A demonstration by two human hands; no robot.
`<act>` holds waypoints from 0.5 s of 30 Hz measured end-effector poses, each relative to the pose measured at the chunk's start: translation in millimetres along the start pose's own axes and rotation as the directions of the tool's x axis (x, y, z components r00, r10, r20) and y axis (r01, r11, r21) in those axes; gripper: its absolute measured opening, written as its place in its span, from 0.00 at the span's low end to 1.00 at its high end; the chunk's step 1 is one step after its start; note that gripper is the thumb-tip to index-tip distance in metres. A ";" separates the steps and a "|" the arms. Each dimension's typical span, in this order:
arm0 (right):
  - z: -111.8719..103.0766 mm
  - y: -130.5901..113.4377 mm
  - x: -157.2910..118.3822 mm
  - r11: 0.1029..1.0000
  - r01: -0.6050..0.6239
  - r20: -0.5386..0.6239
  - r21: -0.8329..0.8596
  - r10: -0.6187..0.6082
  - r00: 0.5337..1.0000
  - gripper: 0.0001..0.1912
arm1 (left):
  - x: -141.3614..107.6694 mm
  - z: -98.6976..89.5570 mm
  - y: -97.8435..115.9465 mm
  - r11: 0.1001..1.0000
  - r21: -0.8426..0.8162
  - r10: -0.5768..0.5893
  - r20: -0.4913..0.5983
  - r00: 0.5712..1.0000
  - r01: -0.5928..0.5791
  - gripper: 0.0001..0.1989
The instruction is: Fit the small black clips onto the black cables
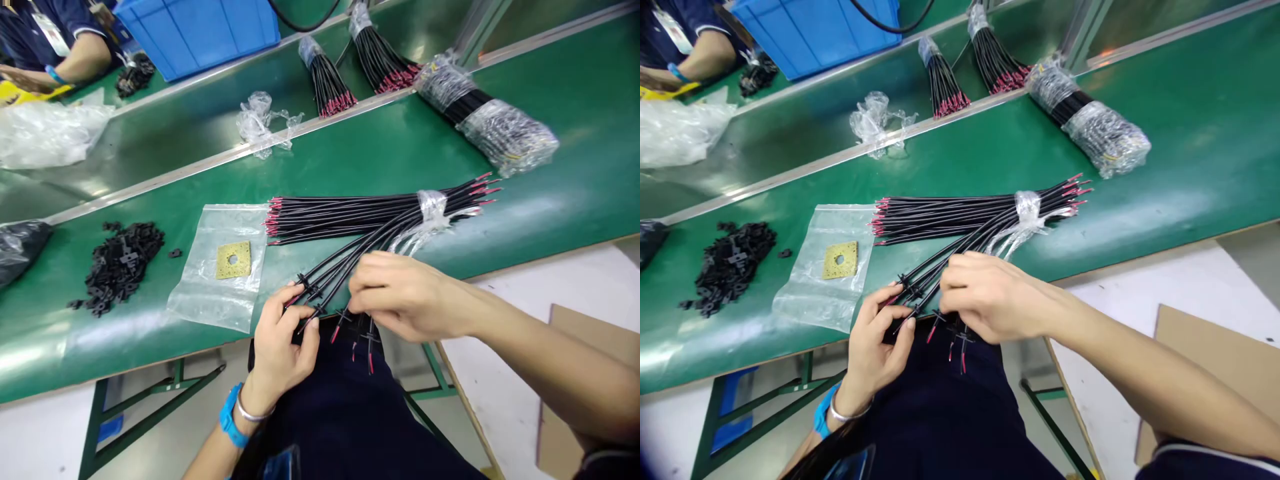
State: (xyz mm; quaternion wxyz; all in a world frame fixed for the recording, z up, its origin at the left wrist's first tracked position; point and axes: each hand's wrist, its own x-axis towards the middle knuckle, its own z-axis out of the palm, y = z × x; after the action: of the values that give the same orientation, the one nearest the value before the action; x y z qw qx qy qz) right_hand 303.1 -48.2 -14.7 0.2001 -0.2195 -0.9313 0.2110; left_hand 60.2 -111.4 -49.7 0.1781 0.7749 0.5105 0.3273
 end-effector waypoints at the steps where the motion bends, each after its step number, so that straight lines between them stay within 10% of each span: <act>1: -1.1 -2.5 -7.8 1.000 -0.003 0.034 0.016 0.002 0.999 0.12 | 0.1 0.6 0.1 1.000 0.000 0.009 0.000 1.000 -0.009 0.09; 15: 39.9 8.2 9.7 0.972 -0.050 -0.312 -0.231 -0.025 0.950 0.08 | 3.3 -11.5 7.0 0.990 -0.133 0.053 0.051 0.997 -0.045 0.26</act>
State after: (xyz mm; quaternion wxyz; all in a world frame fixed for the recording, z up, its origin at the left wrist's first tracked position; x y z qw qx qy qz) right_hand 279.3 -48.9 -49.0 0.3163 -0.2784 -0.9047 0.0626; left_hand 57.9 -111.9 -36.1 0.2344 0.7824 0.4636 0.3434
